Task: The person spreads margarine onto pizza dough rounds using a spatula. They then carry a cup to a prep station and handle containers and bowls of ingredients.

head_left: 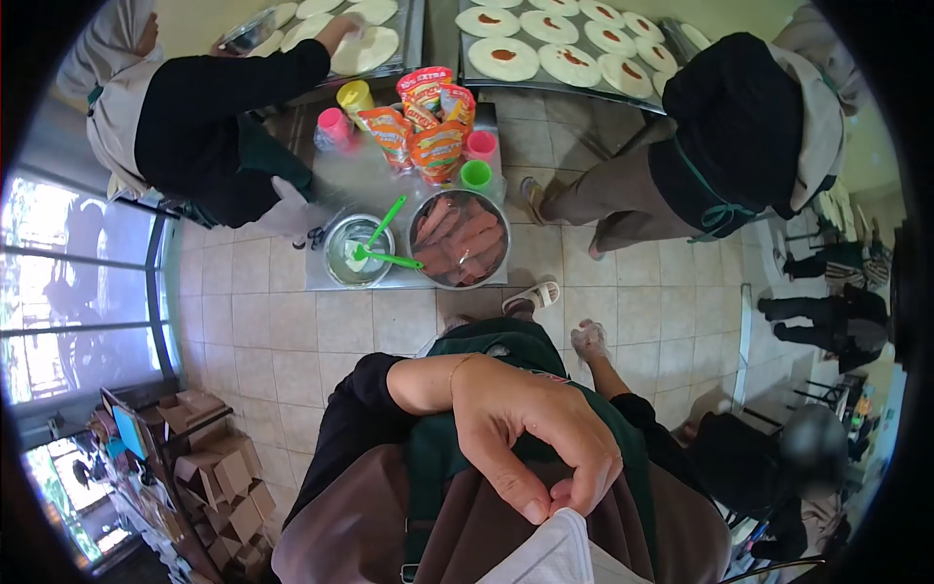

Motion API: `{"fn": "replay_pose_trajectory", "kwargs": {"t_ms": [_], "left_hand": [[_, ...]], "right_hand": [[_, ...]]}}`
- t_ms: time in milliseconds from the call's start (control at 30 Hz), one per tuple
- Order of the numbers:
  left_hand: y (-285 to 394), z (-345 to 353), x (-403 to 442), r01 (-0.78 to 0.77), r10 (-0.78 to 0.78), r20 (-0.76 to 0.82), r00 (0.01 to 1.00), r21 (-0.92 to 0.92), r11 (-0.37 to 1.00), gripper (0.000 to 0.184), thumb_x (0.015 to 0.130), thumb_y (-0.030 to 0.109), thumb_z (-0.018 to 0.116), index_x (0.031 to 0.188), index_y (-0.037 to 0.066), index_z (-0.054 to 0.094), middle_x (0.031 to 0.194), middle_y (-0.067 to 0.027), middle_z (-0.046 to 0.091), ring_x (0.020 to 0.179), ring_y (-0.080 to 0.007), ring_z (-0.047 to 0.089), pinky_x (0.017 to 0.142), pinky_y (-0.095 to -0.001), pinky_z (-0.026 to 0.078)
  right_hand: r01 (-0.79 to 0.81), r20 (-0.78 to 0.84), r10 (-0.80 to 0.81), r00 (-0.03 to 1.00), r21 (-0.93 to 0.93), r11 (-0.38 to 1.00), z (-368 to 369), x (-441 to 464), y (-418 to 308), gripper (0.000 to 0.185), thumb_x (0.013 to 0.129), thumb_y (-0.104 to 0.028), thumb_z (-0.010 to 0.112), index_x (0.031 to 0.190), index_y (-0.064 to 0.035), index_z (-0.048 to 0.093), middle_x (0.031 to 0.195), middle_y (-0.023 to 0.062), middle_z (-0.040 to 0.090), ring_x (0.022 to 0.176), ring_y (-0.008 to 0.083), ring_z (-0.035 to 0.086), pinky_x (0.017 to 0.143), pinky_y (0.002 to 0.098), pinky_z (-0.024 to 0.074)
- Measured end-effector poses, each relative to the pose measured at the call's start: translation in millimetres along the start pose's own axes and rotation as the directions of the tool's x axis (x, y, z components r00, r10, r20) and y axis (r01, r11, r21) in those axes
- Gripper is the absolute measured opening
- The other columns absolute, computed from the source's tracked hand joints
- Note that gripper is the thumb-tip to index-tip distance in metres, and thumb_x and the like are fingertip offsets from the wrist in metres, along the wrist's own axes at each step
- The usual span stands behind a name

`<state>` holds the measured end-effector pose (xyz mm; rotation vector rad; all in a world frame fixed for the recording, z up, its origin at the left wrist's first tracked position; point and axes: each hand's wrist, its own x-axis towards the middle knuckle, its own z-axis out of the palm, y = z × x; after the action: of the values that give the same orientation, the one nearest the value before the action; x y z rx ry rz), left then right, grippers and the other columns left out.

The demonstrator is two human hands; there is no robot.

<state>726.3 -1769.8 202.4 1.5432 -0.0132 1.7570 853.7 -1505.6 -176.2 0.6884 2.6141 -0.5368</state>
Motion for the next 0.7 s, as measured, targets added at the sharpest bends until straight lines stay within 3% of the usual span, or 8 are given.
{"fn": "replay_pose_trajectory", "kwargs": {"t_ms": [133,333,467,533,567,600,667,700], "left_hand": [[-10.5,-4.2,5.1,0.092,-0.093,0.036,0.995,0.031,0.995,0.019,0.087,0.02,0.062,0.096,0.003,0.061,0.085,-0.0069,0.06,0.076,-0.0235,0.057,0.066,-0.0357,0.041],[-31.1,-29.6,-19.0,0.419,-0.347,-0.373,0.86,0.13,0.899,0.02,0.087,0.02,0.063,0.094,0.001,0.059,0.09,-0.0081,0.058,0.082,-0.0216,0.056,0.075,-0.0331,0.043],[-74.9,-51.6,-77.0,0.757,-0.44,-0.749,0.495,0.124,0.641,0.023,0.089,0.025,0.063,0.09,0.002,0.059,0.086,-0.0038,0.055,0.083,-0.0106,0.051,0.075,-0.0266,0.041],[-109.1,-66.6,-129.6,0.919,-0.405,-0.856,0.32,0.176,0.354,0.029,0.09,0.031,0.061,0.085,0.003,0.059,0.077,-0.0021,0.054,0.074,-0.0084,0.049,0.07,-0.0249,0.042],[-125.7,-69.9,-152.6,0.954,-0.388,-0.909,0.154,0.035,0.298,0.034,0.09,0.036,0.059,0.084,0.003,0.06,0.073,-0.0023,0.055,0.069,-0.0094,0.05,0.066,-0.0263,0.042],[-143.6,-71.6,-178.7,0.962,-0.359,-0.933,-0.019,-0.115,0.247,0.039,0.091,0.04,0.057,0.082,0.002,0.062,0.068,-0.0026,0.056,0.064,-0.0103,0.051,0.062,-0.0276,0.043],[-185.7,-79.7,-257.7,0.985,-0.213,-0.962,-0.169,-0.171,-0.008,0.054,0.086,0.053,0.055,0.084,0.0,0.066,0.072,-0.0142,0.063,0.067,-0.0211,0.059,0.065,-0.0329,0.047],[-199.2,-76.8,-286.0,0.973,-0.17,-0.959,-0.228,-0.216,-0.084,0.056,0.086,0.053,0.052,0.088,-0.001,0.067,0.078,-0.0183,0.064,0.074,-0.0272,0.062,0.07,-0.0366,0.048]], "right_hand": [[0.268,0.088,-0.253,0.964,-0.282,0.921,39.7,-13.0,71.6,0.021,0.081,-0.023,0.051,0.091,-0.0109,0.065,0.111,0.0169,0.057,0.107,0.0353,0.052,0.091,0.0438,0.0429],[-0.001,-0.115,0.016,0.993,0.125,0.992,85.1,3.6,118.7,0.032,0.081,-0.03,0.048,0.092,-0.003,0.062,0.108,0.0205,0.057,0.106,0.0383,0.052,0.092,0.0431,0.0423],[-0.01,-0.117,0.032,0.993,0.179,0.984,33.9,11.2,98.4,0.032,0.077,-0.035,0.06,0.097,-0.0103,0.064,0.1,0.0209,0.063,0.093,0.0358,0.06,0.078,0.0451,0.0483],[0.395,-0.051,-0.403,0.914,-0.122,0.911,11.0,18.8,106.4,0.036,0.079,-0.035,0.06,0.093,-0.002,0.064,0.102,0.0236,0.062,0.095,0.0387,0.059,0.08,0.0459,0.0485],[0.421,-0.098,-0.433,0.896,-0.119,0.899,-8.5,15.9,103.2,0.036,0.08,-0.033,0.059,0.086,0.0019,0.064,0.105,0.0243,0.061,0.093,0.039,0.058,0.08,0.0469,0.0482],[0.418,-0.095,-0.43,0.898,-0.122,0.9,-24.6,15.2,102.2,0.036,0.08,-0.033,0.059,0.086,0.0019,0.064,0.105,0.0243,0.061,0.093,0.039,0.058,0.08,0.0469,0.0482],[0.039,-0.137,-0.01,0.99,0.211,0.977,-49.1,23.9,106.8,0.032,0.081,-0.028,0.057,0.099,-0.0012,0.063,0.096,0.0231,0.064,0.094,0.038,0.06,0.084,0.0439,0.0471],[0.059,-0.115,-0.036,0.993,0.197,0.979,-50.1,31.5,123.3,0.032,0.081,-0.028,0.057,0.099,-0.0012,0.063,0.096,0.0231,0.064,0.094,0.038,0.06,0.084,0.0439,0.0471]]}}
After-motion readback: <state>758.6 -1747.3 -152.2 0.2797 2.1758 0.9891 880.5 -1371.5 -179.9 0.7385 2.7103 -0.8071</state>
